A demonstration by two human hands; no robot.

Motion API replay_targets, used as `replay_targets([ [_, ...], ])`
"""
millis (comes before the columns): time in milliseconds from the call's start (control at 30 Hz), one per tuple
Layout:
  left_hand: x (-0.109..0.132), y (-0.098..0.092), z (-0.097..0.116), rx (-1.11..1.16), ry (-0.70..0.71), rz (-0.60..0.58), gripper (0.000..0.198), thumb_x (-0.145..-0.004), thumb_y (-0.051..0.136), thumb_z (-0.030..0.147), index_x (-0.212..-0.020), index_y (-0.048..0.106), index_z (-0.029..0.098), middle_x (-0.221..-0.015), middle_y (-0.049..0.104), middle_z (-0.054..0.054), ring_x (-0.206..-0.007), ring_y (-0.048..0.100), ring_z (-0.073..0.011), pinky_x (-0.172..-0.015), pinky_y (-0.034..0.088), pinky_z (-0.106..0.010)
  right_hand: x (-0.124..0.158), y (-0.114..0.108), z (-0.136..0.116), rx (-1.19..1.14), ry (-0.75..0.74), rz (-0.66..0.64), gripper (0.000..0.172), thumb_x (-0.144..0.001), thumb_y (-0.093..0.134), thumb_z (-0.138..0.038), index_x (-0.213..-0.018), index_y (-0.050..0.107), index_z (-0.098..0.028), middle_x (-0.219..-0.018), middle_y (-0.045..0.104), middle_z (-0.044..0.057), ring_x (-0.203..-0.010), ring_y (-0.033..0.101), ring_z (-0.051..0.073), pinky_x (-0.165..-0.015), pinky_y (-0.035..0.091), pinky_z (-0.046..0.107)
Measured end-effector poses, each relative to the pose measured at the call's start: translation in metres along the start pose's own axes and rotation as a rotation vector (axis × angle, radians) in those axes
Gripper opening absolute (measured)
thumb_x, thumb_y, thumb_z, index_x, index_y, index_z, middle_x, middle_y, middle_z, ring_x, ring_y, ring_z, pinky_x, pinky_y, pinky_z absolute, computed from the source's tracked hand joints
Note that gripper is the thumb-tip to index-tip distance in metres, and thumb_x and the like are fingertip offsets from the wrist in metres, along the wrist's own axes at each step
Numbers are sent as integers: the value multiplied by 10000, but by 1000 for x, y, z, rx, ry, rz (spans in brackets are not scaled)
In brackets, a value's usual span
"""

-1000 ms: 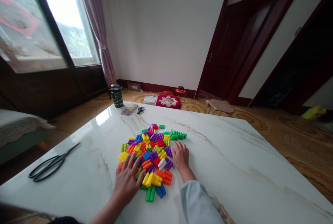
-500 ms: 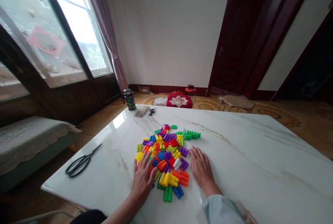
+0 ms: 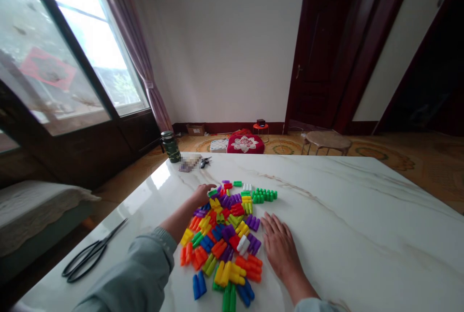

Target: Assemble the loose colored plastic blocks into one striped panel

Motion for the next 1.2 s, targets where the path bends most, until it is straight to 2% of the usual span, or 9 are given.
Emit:
replay_targets([
  [133, -15, 12, 9, -38, 121, -105, 584, -605, 621, 59, -1149, 643, 272, -951, 641, -30, -899, 612, -194, -791, 472, -261, 0, 0, 0, -17, 23, -45, 484, -906, 343, -275, -1367, 489, -262, -1470, 409, 0, -1353, 357, 217, -1090, 293, 421],
  [267, -16, 14, 16, -63, 173, -113, 478, -648, 617, 109, -1094, 665, 275, -880, 624, -20, -829, 609, -182, -752, 467, -261, -1, -3, -1, -46, 33, -58, 481, -906, 348, -271, -1365, 493, -260, -1466, 415, 7, -1354, 357, 219, -1097, 289, 428],
  [500, -18, 4, 14, -43, 158, -41, 251, -755, 609, 280, -974, 703, 202, -846, 633, -46, -817, 607, -188, -765, 457, -286, -1, -6, -2, -68, 40, -35, 470, -902, 368, -268, -1350, 511, -262, -1454, 433, 28, -1351, 365, 223, -1094, 298, 430],
  [600, -17, -1, 10, -15, 130, 18, 239, -824, 497, 236, -893, 713, 160, -859, 657, -70, -831, 613, -183, -787, 455, -290, -1, -5, -2, -66, 37, -24, 469, -904, 373, -278, -1352, 507, -260, -1454, 435, 26, -1348, 370, 221, -1091, 302, 425],
  [733, -13, -2, -1, 24, 85, 76, 296, -833, 418, 150, -788, 711, 138, -840, 682, -82, -862, 623, -187, -835, 456, -303, 0, -5, -2, -61, 21, 16, 465, -902, 380, -272, -1348, 510, -263, -1447, 445, 32, -1347, 371, 214, -1097, 292, 414],
  [867, -6, 1, -7, 67, 96, 68, 316, -792, 445, 96, -951, 713, 151, -964, 687, -76, -911, 621, -177, -869, 466, -303, 0, -3, -1, -54, 28, 9, 467, -902, 374, -266, -1349, 508, -264, -1446, 447, 33, -1344, 375, 221, -1087, 301, 423],
  [967, -3, 6, -4, 91, 147, -11, 442, -683, 544, 51, -1077, 692, 188, -1043, 684, -53, -943, 621, -176, -843, 487, -270, 0, -3, -1, -57, 32, -8, 468, -902, 370, -266, -1350, 507, -258, -1455, 434, 27, -1347, 368, 225, -1089, 295, 430],
  [1067, -2, 11, 4, 88, 199, -73, 530, -627, 616, 56, -1126, 680, 221, -1052, 680, -44, -947, 623, -189, -857, 488, -272, 0, -4, -1, -64, 35, -8, 469, -895, 377, -258, -1344, 512, -255, -1454, 436, 26, -1351, 361, 221, -1095, 285, 428],
  [1200, -1, 15, 15, 53, 227, -68, 461, -656, 634, 106, -1090, 700, 246, -1052, 657, -53, -990, 607, -206, -930, 449, -304, 0, -6, -2, -69, 35, -3, 469, -890, 381, -252, -1338, 518, -257, -1448, 445, 29, -1350, 362, 215, -1095, 286, 418],
])
Point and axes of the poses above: each hand's wrist, its own x-axis away from the middle knuckle, its own y-axis out of the palm, z = x × y, the point moved 8 cm from there along -x, towards the middle knuckle
